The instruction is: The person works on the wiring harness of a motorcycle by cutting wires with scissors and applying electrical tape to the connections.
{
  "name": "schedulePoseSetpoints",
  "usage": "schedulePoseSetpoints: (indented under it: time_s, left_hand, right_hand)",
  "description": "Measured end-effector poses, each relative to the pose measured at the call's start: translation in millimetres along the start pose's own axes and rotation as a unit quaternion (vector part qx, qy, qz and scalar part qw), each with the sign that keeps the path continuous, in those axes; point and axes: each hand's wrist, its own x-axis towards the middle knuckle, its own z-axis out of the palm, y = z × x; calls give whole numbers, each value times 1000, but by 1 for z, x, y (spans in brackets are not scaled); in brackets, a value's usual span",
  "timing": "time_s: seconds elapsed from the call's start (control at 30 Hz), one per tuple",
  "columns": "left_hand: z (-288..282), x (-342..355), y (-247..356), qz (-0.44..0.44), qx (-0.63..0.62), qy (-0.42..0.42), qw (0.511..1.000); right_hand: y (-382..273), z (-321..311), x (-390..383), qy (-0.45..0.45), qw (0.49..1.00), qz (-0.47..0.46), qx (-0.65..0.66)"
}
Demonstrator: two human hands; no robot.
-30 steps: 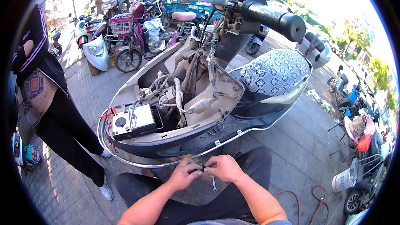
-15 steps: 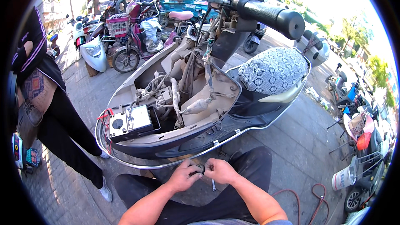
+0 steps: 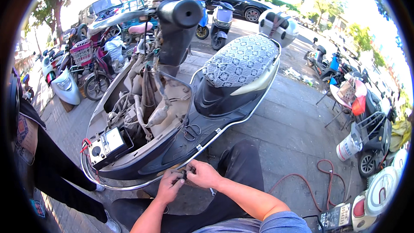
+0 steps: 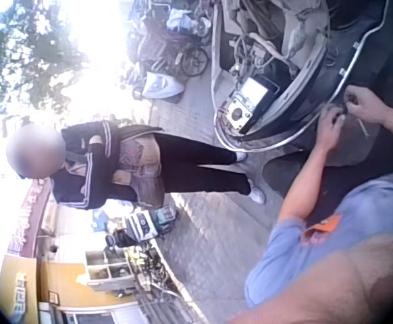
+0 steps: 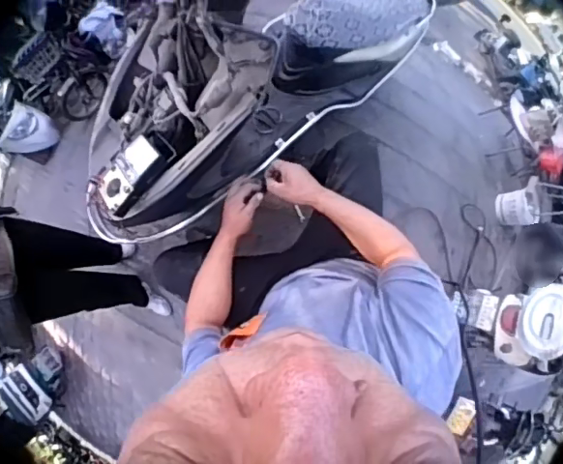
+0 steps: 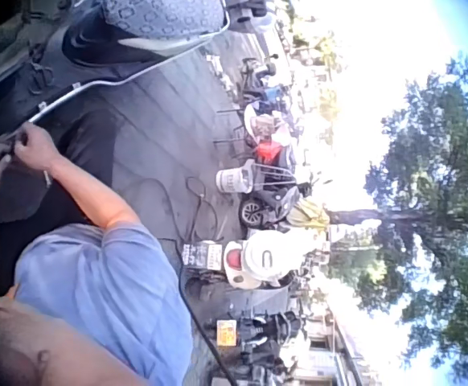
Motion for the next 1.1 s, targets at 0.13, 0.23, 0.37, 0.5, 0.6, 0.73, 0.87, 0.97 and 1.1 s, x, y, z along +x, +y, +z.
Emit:
schedulePoseSetpoints:
  time_s: [0.13, 0.23, 0.37, 0.5, 0.6, 0.73, 0.87, 0.97, 1.1]
  left_hand:
    - [2, 0, -5, 25, 44, 19, 999]
    - [4, -1, -3, 39, 84, 13, 996]
    - [9, -2, -6, 60, 91, 11, 994]
    - [9, 0, -3, 43, 57, 14, 997]
    - [5, 5, 7, 50, 100, 24, 993]
    - [-6, 16, -8, 49, 104, 29, 993]
    - [-17, 20, -11, -33, 18, -29, 999]
    - [-10, 10, -16, -182, -365, -49, 912]
    - [-17, 1, -11, -154, -519, -92, 836]
  right_hand:
    - [6, 4, -5, 29, 999, -34, 2]
    - [9, 3, -7, 28, 999, -12, -15]
    - [19, 5, -5, 13, 999, -2, -37]
    - [16, 7, -5, 29, 992, -64, -102]
    - [6, 12, -8, 46, 987, -82, -128]
    - [-7, 19, -6, 65, 977, -140, -149]
    - [-21, 18, -3, 97, 976, -189, -56]
    - [-33, 0, -5, 154, 976, -148, 34]
    - [-27, 3, -5, 55, 989, -76, 117]
